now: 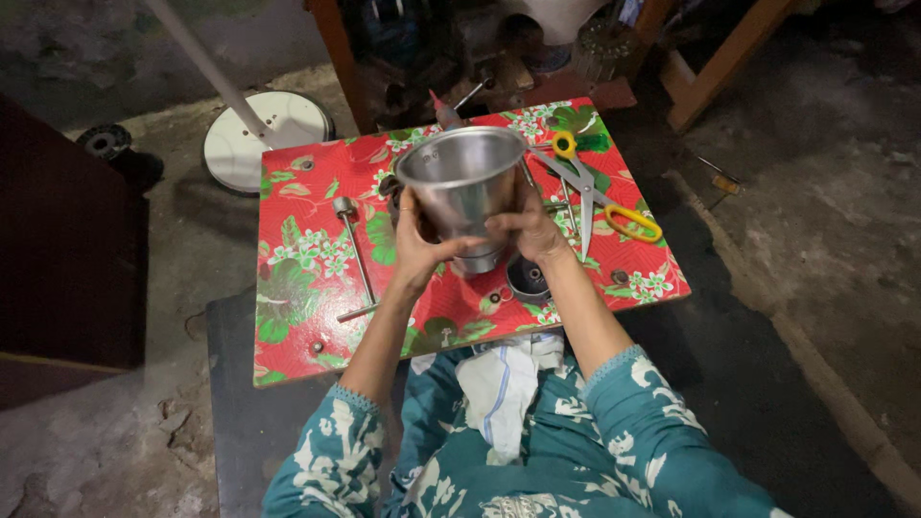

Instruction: The person disassembles and repairs a blender jar by removing the blade assembly with tools and then cleaning and reassembling the components.

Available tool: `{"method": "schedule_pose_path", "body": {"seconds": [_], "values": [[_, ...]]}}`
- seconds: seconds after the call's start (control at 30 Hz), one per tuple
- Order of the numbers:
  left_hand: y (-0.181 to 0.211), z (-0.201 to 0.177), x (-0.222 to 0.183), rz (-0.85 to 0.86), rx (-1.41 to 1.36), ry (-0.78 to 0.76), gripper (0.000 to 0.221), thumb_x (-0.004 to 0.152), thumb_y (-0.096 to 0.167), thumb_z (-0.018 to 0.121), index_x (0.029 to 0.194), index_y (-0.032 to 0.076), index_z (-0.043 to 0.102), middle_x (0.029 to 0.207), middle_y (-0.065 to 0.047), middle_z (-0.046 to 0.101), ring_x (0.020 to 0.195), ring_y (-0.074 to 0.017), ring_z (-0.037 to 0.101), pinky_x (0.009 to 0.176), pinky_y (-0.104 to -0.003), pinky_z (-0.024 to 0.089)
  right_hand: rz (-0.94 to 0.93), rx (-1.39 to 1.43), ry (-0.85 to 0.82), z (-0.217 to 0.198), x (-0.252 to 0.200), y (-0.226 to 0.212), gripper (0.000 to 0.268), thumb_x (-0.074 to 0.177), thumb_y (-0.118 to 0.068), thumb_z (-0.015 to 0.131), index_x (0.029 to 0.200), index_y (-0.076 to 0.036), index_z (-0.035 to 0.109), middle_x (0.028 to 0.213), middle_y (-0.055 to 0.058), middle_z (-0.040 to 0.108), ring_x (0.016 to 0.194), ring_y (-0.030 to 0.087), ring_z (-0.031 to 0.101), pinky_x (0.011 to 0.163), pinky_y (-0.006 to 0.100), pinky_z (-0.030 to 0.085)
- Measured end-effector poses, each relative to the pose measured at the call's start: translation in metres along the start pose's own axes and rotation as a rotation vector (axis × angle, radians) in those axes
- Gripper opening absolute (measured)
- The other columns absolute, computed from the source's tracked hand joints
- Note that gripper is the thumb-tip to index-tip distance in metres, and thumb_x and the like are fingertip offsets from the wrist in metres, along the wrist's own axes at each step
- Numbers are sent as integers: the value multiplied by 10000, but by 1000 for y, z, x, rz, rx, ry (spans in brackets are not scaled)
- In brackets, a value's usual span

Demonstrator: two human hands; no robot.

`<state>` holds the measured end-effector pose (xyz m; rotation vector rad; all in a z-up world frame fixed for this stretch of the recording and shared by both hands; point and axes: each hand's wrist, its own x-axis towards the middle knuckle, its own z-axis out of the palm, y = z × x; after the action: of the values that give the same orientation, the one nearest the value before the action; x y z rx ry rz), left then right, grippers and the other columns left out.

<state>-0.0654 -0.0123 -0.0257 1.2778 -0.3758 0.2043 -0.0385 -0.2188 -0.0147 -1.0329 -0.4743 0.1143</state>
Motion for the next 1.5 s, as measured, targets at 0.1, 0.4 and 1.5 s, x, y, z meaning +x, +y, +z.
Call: {"method": "schedule_pose_path", "body": {"seconds": [0.1, 0.4, 1.5], "values": [[0, 7, -5, -46, 63, 101, 1090, 514, 54, 955, 1444, -5, 390, 1352, -183, 585, 1189, -268, 634, 1002, -402, 576, 169, -4, 40, 2, -4, -3, 1092, 529, 22, 828, 1516, -46, 367, 1439, 103, 539, 1323, 269, 537, 1036, 489, 453], [13, 31, -38, 49, 372, 134, 1087, 415, 220, 1028, 1329, 0, 480, 1262, -148, 616, 1157, -306, 626, 1005, -405, 528, 218, -379, -112, -55, -18, -17, 830, 552, 96, 889, 1325, -1, 604, 1248, 89, 714, 1174, 222, 674, 980, 392, 615], [-24, 29, -42, -115, 785, 155, 944, 491, 267, 983, 1274, 26, 514, 1235, -191, 624, 1177, -390, 600, 979, -473, 486, 51, 11, 269, -105, -42, 33, 275, 988, -210, 623, 1166, -1, 636, 1032, 107, 744, 870, 197, 747, 798, 349, 619]]}}
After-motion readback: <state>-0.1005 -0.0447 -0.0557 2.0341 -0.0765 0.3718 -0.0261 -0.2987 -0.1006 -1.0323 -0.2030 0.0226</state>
